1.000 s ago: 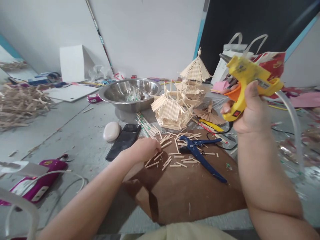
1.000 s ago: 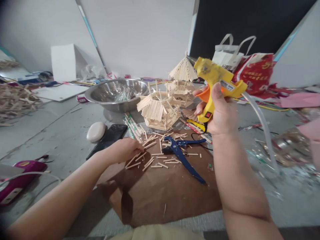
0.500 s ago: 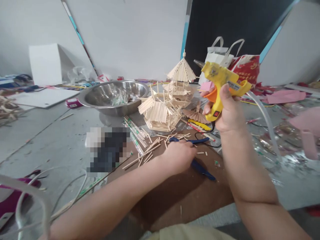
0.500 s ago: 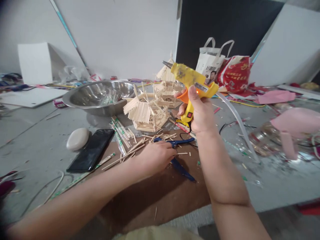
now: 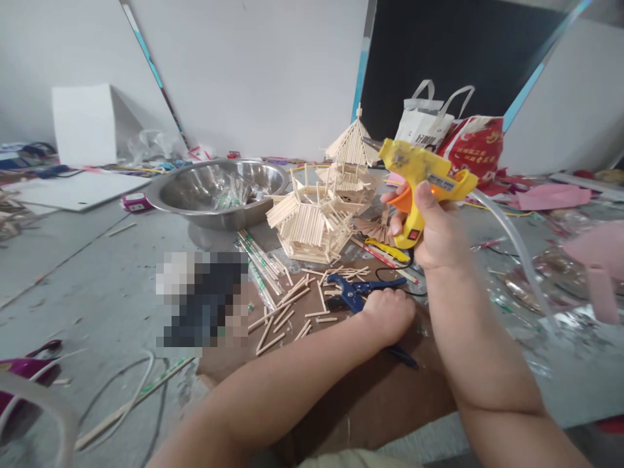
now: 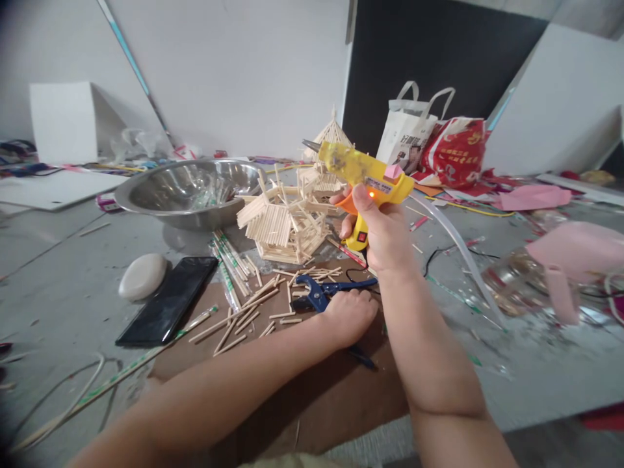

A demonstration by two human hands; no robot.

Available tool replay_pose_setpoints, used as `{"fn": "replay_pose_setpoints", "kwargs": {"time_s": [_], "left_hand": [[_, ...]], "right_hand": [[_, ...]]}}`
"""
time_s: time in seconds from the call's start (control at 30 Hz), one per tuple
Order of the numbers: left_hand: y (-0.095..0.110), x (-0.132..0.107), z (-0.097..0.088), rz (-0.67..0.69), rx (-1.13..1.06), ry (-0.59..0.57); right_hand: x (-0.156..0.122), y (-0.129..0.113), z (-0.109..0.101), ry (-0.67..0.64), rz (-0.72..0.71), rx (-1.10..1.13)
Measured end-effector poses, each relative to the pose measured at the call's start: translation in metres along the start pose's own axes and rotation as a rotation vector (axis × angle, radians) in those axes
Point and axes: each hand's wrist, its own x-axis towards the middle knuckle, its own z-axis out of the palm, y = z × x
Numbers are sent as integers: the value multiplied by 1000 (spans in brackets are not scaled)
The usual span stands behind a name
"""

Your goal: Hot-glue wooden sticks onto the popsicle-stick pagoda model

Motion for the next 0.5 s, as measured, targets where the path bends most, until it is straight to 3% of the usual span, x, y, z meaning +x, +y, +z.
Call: {"fn": "replay_pose_setpoints", "kwargs": {"time_s": [0.1,0.23,0.37,0.5], "left_hand": [[-5,-10,-6,21,-13,18],[-17,-31,-11,51,3,181],[-26,-56,-8,36,-16,146],[-20,-75,-4,81,18,111]], "right_hand": [[0,2,0,0,11,-1],[0,2,-1,3,28,-11],[1,3,-2,6,31,-18],[2,4,-2,4,30,-12]]}}
